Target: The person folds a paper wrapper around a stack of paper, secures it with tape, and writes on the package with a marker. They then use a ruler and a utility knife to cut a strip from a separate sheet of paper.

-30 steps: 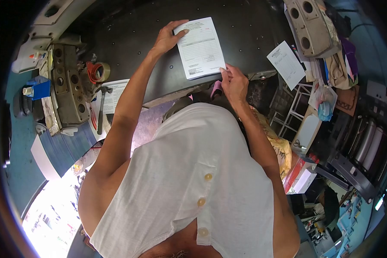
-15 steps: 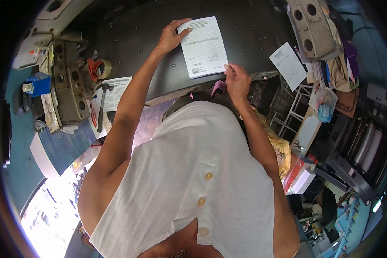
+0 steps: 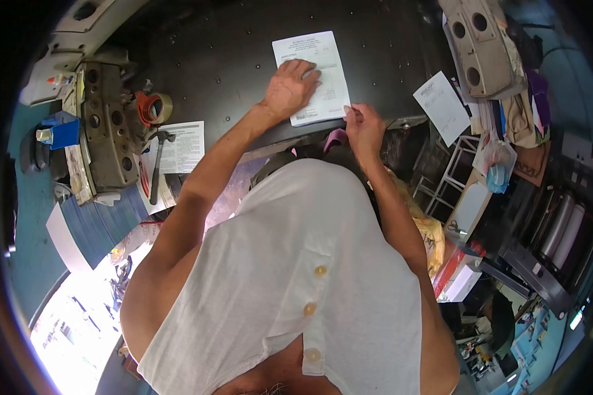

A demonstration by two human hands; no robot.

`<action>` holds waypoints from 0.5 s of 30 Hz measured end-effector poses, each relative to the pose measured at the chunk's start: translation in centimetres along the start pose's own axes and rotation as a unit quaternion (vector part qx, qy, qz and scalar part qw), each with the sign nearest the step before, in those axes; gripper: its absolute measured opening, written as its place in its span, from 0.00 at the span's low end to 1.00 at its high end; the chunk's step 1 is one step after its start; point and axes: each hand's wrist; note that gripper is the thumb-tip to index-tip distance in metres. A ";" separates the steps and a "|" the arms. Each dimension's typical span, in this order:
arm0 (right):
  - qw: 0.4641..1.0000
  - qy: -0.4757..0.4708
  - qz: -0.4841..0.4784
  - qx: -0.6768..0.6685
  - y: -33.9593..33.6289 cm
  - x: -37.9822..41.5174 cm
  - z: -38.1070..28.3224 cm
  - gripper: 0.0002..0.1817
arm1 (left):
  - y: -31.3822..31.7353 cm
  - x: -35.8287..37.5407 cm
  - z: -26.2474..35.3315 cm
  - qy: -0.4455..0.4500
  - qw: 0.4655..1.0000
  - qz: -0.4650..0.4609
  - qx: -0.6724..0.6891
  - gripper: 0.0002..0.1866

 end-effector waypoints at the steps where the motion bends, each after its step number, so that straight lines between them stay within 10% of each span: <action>1: 1.000 0.007 -0.004 -0.005 0.0 0.0 -0.1 0.10 | -0.1 -0.1 0.3 0.001 1.000 0.003 -0.007 0.13; 6: 0.997 0.054 -0.048 0.022 -0.9 -0.7 0.5 0.10 | 0.4 0.3 0.5 0.006 1.000 0.014 -0.024 0.10; 15: 0.972 -0.198 -0.122 -0.014 -1.3 -8.4 -12.4 0.12 | 2.0 1.1 1.6 -0.007 0.996 -0.026 -0.089 0.21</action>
Point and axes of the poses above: each hand's wrist, its own x-axis away from the middle knuckle, its own y-axis out of the palm, z = x × y, and after that the axes turned 11 degrees about y, right-handed
